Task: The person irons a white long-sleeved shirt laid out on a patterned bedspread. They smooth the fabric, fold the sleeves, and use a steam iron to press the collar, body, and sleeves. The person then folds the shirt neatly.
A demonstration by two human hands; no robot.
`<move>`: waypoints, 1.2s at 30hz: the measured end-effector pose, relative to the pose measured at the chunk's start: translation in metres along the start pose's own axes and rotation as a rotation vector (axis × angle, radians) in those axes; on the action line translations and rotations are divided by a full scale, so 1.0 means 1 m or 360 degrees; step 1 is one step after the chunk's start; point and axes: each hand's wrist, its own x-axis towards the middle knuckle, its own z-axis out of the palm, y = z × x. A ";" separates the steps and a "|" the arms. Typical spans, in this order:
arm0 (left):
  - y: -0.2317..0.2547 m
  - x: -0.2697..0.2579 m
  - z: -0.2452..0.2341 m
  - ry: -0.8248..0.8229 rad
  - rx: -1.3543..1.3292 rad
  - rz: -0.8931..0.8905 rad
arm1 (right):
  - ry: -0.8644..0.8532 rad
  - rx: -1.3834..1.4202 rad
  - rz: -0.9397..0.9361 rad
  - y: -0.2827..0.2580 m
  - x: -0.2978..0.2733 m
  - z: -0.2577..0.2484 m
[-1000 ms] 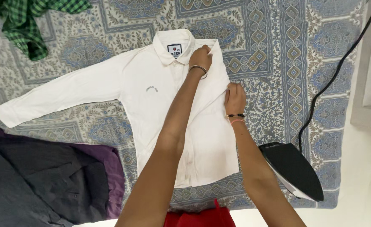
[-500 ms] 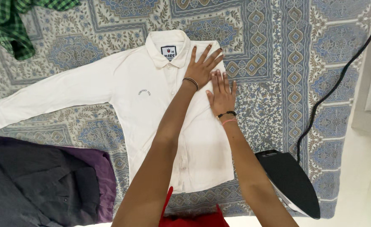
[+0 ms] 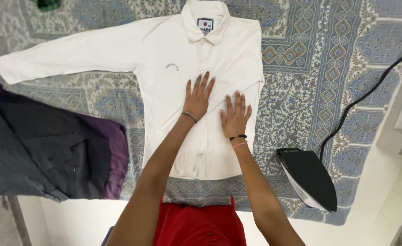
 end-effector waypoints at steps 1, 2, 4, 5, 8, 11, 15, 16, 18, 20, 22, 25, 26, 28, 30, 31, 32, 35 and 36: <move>-0.001 -0.025 -0.002 -0.0013 0.0052 -0.0119 | -0.0025 0.0022 -0.0039 -0.014 -0.014 0.003; 0.000 -0.049 -0.003 -0.0028 0.0096 -0.0239 | -0.0055 0.0038 -0.0076 -0.025 -0.026 0.004; -0.001 -0.095 -0.004 0.0013 0.0037 -0.0577 | -0.0167 0.0087 -0.0225 -0.048 -0.049 0.006; -0.003 -0.119 -0.005 0.0070 -0.0066 -0.0794 | -0.0226 0.0114 -0.0299 -0.060 -0.061 0.005; -0.018 -0.170 -0.001 0.0218 -0.0170 -0.1276 | -0.0414 0.0072 -0.0524 -0.091 -0.088 0.001; -0.039 -0.222 0.008 0.0184 -0.0035 -0.1072 | -0.0596 0.0002 -0.0671 -0.117 -0.110 0.004; -0.058 -0.256 0.017 -0.0106 0.0051 -0.0436 | -0.0713 -0.0071 -0.0759 -0.140 -0.122 0.028; -0.061 -0.261 0.015 -0.0104 -0.0039 -0.0499 | -0.0786 -0.0104 -0.0773 -0.143 -0.124 0.034; -0.066 -0.269 0.006 -0.0093 -0.0214 -0.0622 | -0.0854 -0.0177 -0.0770 -0.150 -0.131 0.044; -0.070 -0.268 -0.005 -0.0183 -0.0162 -0.0533 | -0.0826 -0.0253 -0.0737 -0.158 -0.131 0.047; -0.086 -0.261 -0.016 -0.0152 -0.0182 -0.0496 | -0.0608 -0.0170 -0.0740 -0.177 -0.124 0.048; -0.119 -0.258 -0.028 0.0039 -0.0371 -0.0529 | -0.0396 -0.0111 -0.0771 -0.212 -0.098 0.052; -0.138 -0.255 -0.032 0.0099 -0.0450 -0.0553 | -0.0342 -0.0097 -0.0793 -0.227 -0.083 0.055; -0.184 -0.248 -0.043 0.0241 -0.0540 -0.0599 | -0.0305 -0.0082 -0.0788 -0.259 -0.055 0.060; -0.233 -0.238 -0.048 0.0404 -0.0568 -0.0642 | -0.0298 -0.0076 -0.0783 -0.291 -0.032 0.068; -0.255 -0.236 -0.048 0.0463 -0.0651 -0.0741 | -0.0305 -0.0083 -0.0783 -0.306 -0.020 0.073; -0.282 -0.229 -0.048 0.0533 -0.0731 -0.0833 | -0.0300 -0.0091 -0.0784 -0.326 -0.003 0.078; -0.374 -0.213 -0.040 0.0781 -0.0987 -0.1149 | -0.0227 -0.0144 -0.0901 -0.387 0.042 0.093; -0.399 -0.205 -0.041 0.0869 -0.1081 -0.1258 | -0.0260 -0.0122 -0.0914 -0.404 0.054 0.097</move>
